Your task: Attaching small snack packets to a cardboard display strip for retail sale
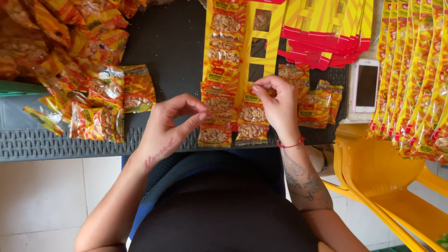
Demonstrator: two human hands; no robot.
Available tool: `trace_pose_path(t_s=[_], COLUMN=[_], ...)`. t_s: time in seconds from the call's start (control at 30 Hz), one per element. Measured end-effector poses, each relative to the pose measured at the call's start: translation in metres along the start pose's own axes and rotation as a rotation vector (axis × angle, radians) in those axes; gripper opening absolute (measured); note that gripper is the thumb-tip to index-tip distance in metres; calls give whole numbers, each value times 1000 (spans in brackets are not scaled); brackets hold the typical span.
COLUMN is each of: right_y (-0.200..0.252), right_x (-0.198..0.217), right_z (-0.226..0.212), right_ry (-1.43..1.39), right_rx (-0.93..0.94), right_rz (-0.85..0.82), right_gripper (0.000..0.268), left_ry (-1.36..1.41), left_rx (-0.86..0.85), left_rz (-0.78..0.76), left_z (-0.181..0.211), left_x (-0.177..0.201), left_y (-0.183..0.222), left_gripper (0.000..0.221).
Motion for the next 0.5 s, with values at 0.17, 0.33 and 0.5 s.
trace_pose_path(t_s=[0.17,0.33,0.5], right_y=[-8,25,38], right_x=[-12,-19,-22], right_z=[-6,-33,-36], right_ry=[169,490,634], right_rx=[187,427,278], right_rz=[78,67,-351], right_gripper=[11,42,94], left_ry=[-268,-980,-1542], left_rx=[2,-226,133], left_rz=[59,363,628], left_z=[1,-9,-70], left_x=[21,37,44], left_y=[-17,-81,-185], left_gripper=[11,28,65])
Point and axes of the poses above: each hand's wrist, its own y-axis away from the middle knuckle, its own x-axis out of the back of the hand, z = x × y, the point moved 3 cm from there along -y, towards the middle knuckle, and after that the axes turned 7 degrees about x, right-handed, at the moved point
